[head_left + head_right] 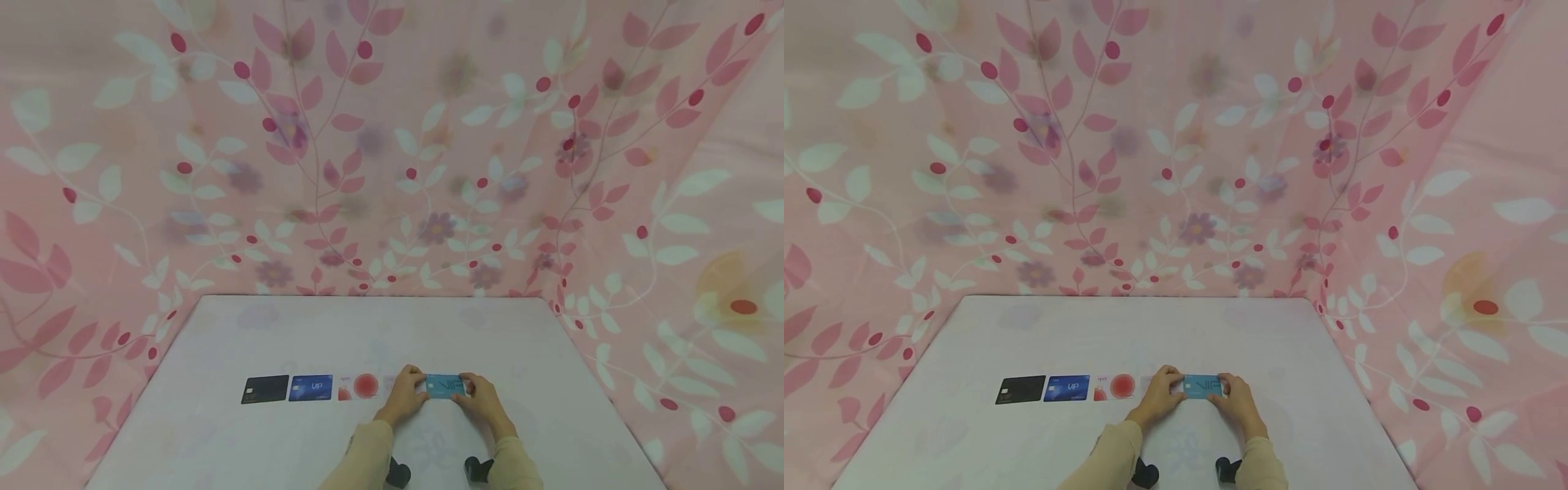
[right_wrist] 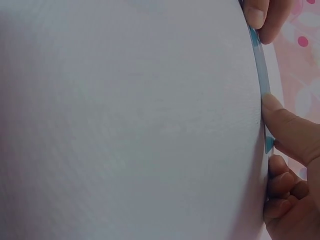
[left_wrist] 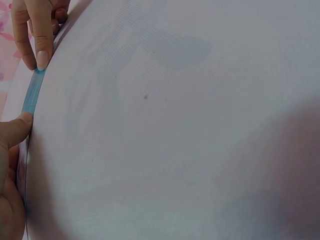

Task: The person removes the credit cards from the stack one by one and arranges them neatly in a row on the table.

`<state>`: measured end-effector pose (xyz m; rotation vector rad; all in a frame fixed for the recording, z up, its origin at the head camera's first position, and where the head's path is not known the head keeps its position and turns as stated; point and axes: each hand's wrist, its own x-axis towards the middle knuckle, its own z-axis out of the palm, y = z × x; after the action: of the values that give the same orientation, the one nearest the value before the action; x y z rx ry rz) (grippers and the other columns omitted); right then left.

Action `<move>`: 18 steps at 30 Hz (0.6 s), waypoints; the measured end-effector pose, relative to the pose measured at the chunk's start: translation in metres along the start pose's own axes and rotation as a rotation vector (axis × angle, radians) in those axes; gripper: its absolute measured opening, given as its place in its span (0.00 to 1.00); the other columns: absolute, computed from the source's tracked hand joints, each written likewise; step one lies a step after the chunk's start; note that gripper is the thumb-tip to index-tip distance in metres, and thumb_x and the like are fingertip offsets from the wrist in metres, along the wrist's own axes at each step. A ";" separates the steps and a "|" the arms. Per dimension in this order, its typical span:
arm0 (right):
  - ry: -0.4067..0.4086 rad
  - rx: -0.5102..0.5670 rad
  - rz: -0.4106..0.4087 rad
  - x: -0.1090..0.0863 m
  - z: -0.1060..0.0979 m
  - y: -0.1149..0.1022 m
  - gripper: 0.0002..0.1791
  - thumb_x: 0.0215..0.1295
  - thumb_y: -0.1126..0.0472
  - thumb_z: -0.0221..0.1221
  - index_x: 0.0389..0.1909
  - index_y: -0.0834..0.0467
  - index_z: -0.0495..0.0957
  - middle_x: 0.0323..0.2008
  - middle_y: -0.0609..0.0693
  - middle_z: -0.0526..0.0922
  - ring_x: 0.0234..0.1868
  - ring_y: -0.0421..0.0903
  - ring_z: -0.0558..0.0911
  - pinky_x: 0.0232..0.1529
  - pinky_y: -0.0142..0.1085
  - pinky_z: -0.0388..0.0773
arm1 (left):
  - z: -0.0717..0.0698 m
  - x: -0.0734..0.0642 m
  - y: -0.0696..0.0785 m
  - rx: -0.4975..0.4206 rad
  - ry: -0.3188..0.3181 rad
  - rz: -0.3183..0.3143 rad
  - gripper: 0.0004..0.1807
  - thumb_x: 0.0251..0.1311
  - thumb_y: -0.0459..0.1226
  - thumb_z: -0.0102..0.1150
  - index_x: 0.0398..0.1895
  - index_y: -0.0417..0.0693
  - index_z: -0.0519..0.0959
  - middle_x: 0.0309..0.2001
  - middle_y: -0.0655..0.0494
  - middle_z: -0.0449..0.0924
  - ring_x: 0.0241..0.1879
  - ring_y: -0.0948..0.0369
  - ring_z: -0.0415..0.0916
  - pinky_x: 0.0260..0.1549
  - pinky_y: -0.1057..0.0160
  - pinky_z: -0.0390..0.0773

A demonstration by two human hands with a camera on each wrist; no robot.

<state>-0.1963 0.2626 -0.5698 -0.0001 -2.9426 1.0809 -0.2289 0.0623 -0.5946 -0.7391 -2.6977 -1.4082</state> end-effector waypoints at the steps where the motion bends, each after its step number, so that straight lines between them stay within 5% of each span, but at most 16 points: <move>1: 0.004 -0.001 0.000 0.000 0.000 0.000 0.28 0.49 0.63 0.69 0.51 0.69 0.74 0.25 0.49 0.69 0.29 0.44 0.66 0.31 0.36 0.64 | 0.000 0.000 0.000 0.005 0.001 0.006 0.21 0.47 0.29 0.68 0.46 0.29 0.79 0.42 0.48 0.72 0.42 0.56 0.72 0.45 0.62 0.74; 18: 0.051 -0.003 -0.011 0.000 0.002 0.001 0.28 0.49 0.61 0.69 0.50 0.70 0.75 0.25 0.48 0.70 0.29 0.43 0.67 0.30 0.34 0.66 | -0.003 0.002 0.002 0.002 -0.038 -0.028 0.23 0.47 0.29 0.69 0.48 0.28 0.78 0.43 0.49 0.71 0.44 0.56 0.71 0.47 0.61 0.74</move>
<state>-0.1961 0.2625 -0.5722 -0.0114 -2.8953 1.0582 -0.2309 0.0620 -0.5914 -0.7381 -2.7486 -1.4109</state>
